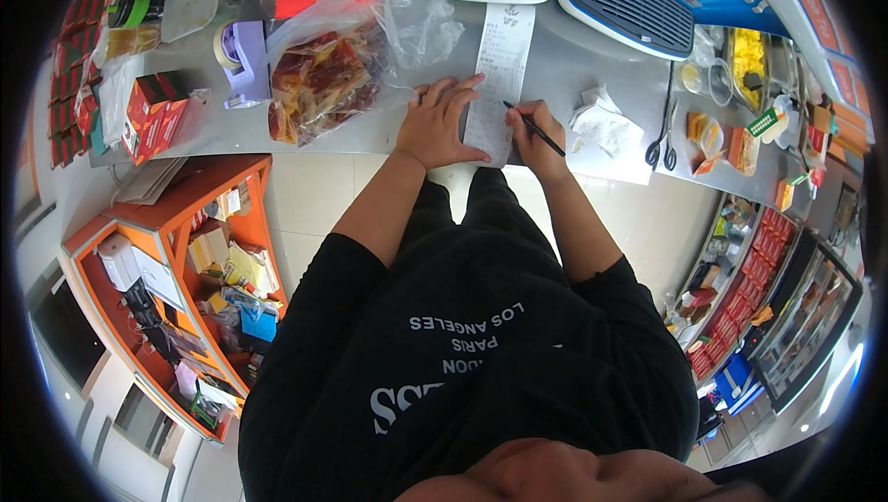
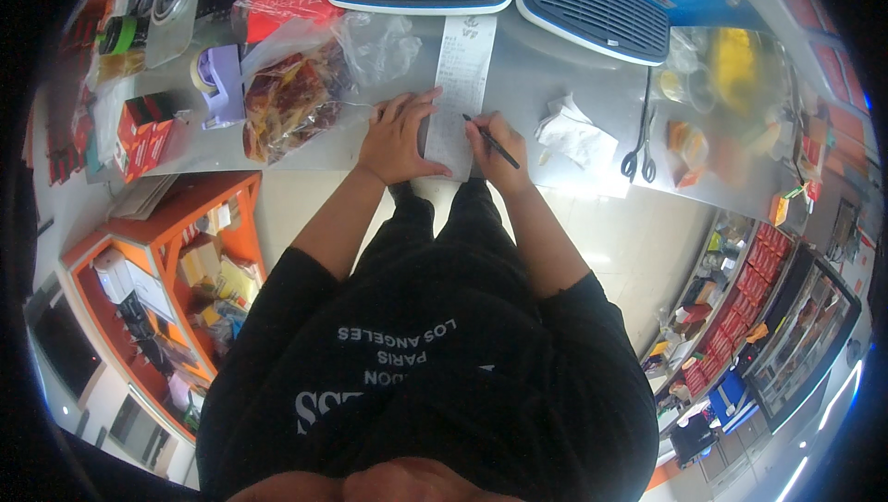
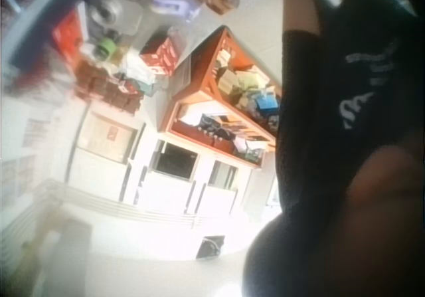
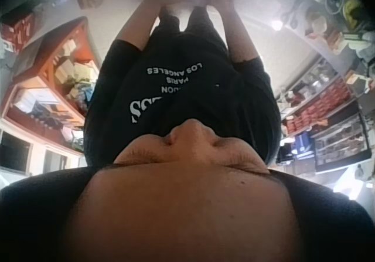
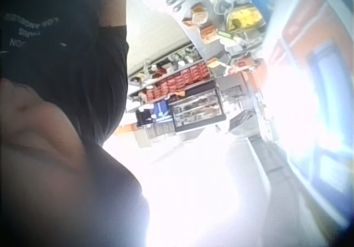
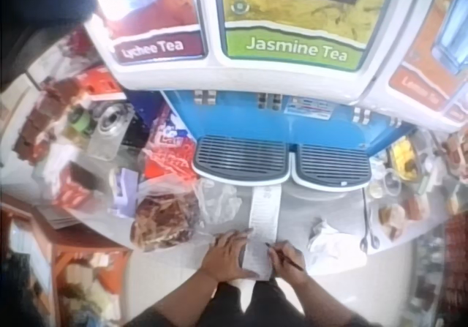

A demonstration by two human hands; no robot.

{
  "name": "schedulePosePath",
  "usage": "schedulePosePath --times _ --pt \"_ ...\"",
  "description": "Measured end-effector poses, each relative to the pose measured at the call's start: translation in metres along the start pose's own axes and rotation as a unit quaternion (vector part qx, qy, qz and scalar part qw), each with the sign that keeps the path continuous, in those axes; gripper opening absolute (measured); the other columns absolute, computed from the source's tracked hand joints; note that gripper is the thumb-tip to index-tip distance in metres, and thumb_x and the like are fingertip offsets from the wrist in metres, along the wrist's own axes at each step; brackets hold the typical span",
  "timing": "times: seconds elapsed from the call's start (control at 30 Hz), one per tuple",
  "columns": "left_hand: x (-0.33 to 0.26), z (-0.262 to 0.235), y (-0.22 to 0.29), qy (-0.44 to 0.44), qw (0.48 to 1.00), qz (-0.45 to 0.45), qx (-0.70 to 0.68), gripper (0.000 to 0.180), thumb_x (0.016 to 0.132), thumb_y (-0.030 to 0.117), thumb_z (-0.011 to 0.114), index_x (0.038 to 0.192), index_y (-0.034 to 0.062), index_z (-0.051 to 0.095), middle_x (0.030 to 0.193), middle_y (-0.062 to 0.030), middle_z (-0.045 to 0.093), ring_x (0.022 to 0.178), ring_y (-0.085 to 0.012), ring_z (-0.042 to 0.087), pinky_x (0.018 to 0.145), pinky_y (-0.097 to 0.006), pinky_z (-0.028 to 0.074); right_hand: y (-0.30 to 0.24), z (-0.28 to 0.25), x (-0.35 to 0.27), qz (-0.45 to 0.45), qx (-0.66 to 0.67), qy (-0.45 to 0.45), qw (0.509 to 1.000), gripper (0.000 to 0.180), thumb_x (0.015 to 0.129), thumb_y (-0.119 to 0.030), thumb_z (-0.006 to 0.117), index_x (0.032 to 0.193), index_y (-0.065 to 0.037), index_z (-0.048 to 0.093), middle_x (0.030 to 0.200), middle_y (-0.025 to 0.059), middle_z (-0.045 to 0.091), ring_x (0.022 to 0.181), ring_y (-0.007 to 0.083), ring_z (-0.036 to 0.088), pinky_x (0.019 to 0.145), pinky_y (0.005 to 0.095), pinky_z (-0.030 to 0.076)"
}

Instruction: The person assembles food orders by scooping scrambled eggs into takeaway boxes, adding condiments, and closing the containers. They handle receipts and packaging materials, then place the completed boxes into plastic bags.

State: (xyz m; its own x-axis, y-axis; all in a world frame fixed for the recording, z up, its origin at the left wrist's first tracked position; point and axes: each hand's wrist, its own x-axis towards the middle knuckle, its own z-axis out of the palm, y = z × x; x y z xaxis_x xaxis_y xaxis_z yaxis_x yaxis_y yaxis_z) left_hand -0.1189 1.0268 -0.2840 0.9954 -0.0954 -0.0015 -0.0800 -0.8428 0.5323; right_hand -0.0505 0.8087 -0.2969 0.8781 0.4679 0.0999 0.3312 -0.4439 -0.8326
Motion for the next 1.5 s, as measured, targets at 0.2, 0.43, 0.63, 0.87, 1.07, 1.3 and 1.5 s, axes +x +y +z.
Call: schedulePosePath --times 0.2,0.43,0.63,0.87,1.07,1.3,1.5 --pt "0.001 0.000 0.001 0.014 1.000 0.013 0.005 0.093 0.057 0.059 0.087 0.130 0.0167 0.049 0.153 0.0061 0.046 0.136 -0.0263 0.042 0.110 -0.049 0.029 -0.001 -0.001 0.011 0.009 0.005 0.062 0.998 0.018 0.092 -0.015 0.074 0.094 -0.004 0.059 0.077 0.0127 0.068 0.064 0.0250 0.069 0.057 0.0348 0.052" --pt "0.003 0.002 0.002 0.034 0.999 0.004 -0.003 0.091 0.058 0.058 0.086 0.129 0.0151 0.049 0.151 0.0083 0.047 0.135 -0.0233 0.042 0.107 -0.049 0.031 -0.003 0.026 0.001 0.034 0.068 -0.003 0.997 0.013 0.096 -0.007 0.068 0.095 -0.002 0.056 0.078 0.0099 0.069 0.067 0.0145 0.067 0.061 0.0286 0.053" --pt "0.002 0.003 0.001 0.033 0.999 0.001 -0.004 0.092 0.057 0.057 0.087 0.129 0.0142 0.049 0.151 0.0082 0.047 0.135 -0.0235 0.042 0.107 -0.048 0.031 -0.012 0.030 0.008 0.028 0.049 0.013 0.998 0.013 0.094 -0.009 0.070 0.094 -0.003 0.058 0.075 0.0116 0.067 0.065 0.0197 0.066 0.059 0.0316 0.051" --pt "0.003 0.000 0.003 0.020 1.000 -0.007 -0.003 0.093 0.057 0.058 0.087 0.130 0.0137 0.049 0.152 0.0080 0.047 0.136 -0.0235 0.041 0.109 -0.048 0.030 -0.010 0.032 0.008 0.055 0.074 0.014 0.996 0.015 0.092 -0.011 0.071 0.093 -0.005 0.058 0.076 0.0144 0.066 0.066 0.0312 0.067 0.061 0.0376 0.052" --pt "0.002 0.001 0.001 0.028 1.000 0.000 -0.005 0.094 0.057 0.057 0.087 0.130 0.0140 0.048 0.152 0.0076 0.047 0.136 -0.0236 0.041 0.109 -0.048 0.030 -0.004 0.028 0.008 0.019 0.043 0.037 0.998 0.014 0.095 -0.007 0.068 0.092 -0.002 0.056 0.071 0.0089 0.065 0.062 0.0125 0.062 0.058 0.0276 0.050" --pt "0.002 0.002 0.002 0.038 0.999 -0.001 -0.008 0.093 0.056 0.056 0.088 0.129 0.0138 0.048 0.151 0.0079 0.047 0.135 -0.0239 0.043 0.108 -0.048 0.031 -0.004 0.026 -0.006 0.012 0.068 0.007 0.998 0.013 0.095 -0.007 0.068 0.093 -0.002 0.056 0.073 0.0102 0.066 0.061 0.0148 0.063 0.058 0.0284 0.050" --pt "0.002 0.004 0.002 0.047 0.999 0.004 -0.002 0.092 0.056 0.055 0.088 0.129 0.0134 0.049 0.151 0.0078 0.047 0.134 -0.0241 0.043 0.107 -0.049 0.032 -0.008 0.032 -0.004 0.013 0.039 -0.005 0.999 0.013 0.095 -0.008 0.069 0.094 -0.003 0.057 0.075 0.0112 0.067 0.065 0.0164 0.065 0.060 0.0308 0.051"
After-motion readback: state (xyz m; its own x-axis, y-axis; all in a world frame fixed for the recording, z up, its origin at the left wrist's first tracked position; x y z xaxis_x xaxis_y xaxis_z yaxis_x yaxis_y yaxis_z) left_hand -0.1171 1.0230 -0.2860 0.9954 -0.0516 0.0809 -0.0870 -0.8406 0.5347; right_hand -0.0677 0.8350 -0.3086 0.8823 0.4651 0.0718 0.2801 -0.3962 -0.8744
